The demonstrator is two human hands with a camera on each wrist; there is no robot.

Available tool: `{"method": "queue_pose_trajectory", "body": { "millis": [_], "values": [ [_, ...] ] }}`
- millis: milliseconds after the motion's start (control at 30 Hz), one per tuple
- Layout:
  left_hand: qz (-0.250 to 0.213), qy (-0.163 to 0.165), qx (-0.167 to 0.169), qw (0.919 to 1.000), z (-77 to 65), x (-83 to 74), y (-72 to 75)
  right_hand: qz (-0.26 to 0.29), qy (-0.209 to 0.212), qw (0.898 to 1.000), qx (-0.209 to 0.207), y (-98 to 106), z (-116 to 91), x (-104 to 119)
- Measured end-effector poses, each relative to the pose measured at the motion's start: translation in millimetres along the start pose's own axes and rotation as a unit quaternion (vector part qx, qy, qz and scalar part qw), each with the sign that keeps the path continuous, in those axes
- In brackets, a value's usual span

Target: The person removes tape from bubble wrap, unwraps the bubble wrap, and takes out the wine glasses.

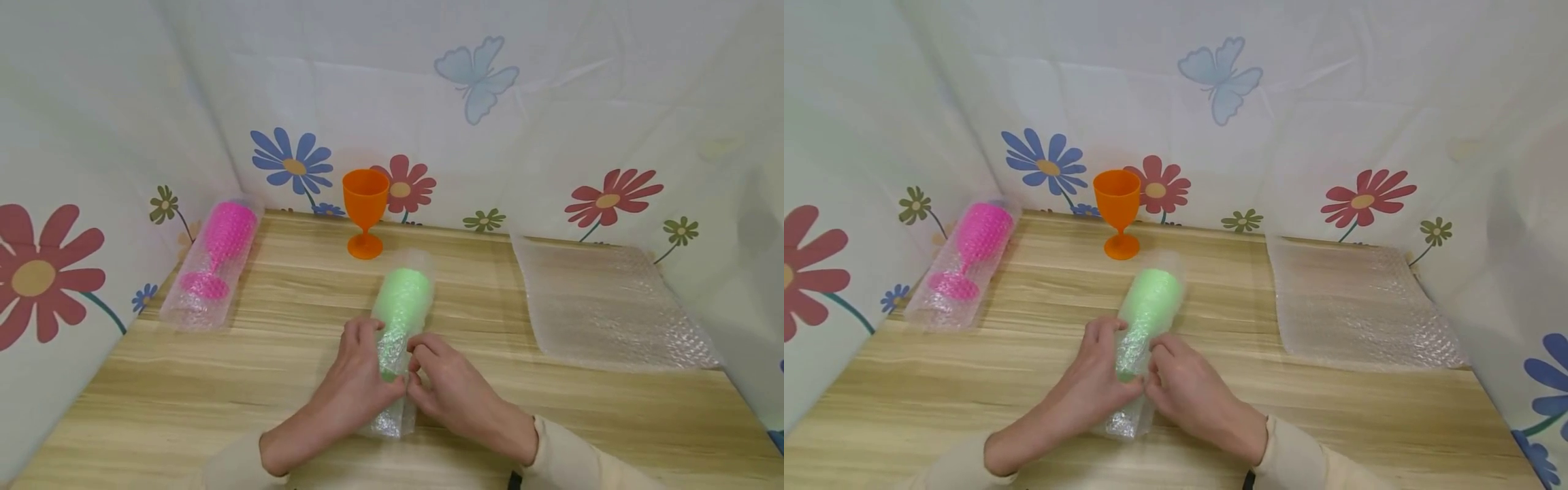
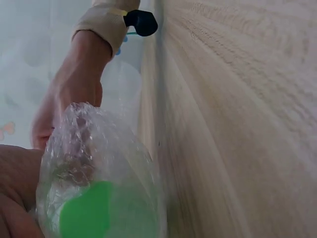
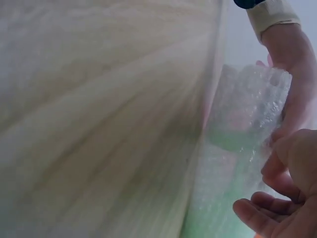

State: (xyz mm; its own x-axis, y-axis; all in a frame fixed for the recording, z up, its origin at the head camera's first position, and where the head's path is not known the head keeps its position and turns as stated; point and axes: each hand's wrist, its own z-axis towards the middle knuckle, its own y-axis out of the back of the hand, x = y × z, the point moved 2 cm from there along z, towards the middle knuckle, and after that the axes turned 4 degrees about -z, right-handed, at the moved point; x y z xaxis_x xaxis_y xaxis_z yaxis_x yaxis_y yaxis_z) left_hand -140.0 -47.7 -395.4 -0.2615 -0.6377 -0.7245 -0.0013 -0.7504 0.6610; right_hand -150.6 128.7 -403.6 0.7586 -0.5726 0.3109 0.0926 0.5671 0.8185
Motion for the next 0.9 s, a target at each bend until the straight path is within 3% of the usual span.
{"method": "queue_pose_trajectory", "body": {
  "millis": [167, 367, 700, 900],
  "values": [
    [0.017, -0.034, 0.007, 0.9993, -0.5, 1.0, 1.6, 0.033, -0.020, 0.999, -0.003, -5.3, 0.7, -2.3],
    [-0.013, 0.007, 0.051, 0.9986, -3.4, 5.8, 3.0, 0.032, -0.041, 0.999, -0.012, -4.6, 0.1, -4.8],
    [-0.046, 0.051, 0.083, 0.9942, -1.1, 5.8, 4.0, -0.009, 0.009, 1.000, -0.003, 0.2, -4.0, -3.9],
    [-0.053, 0.054, 0.090, 0.9931, -0.5, 6.6, 4.9, -0.027, 0.057, 0.998, -0.007, 2.8, -2.7, -3.8]
  ]
}}
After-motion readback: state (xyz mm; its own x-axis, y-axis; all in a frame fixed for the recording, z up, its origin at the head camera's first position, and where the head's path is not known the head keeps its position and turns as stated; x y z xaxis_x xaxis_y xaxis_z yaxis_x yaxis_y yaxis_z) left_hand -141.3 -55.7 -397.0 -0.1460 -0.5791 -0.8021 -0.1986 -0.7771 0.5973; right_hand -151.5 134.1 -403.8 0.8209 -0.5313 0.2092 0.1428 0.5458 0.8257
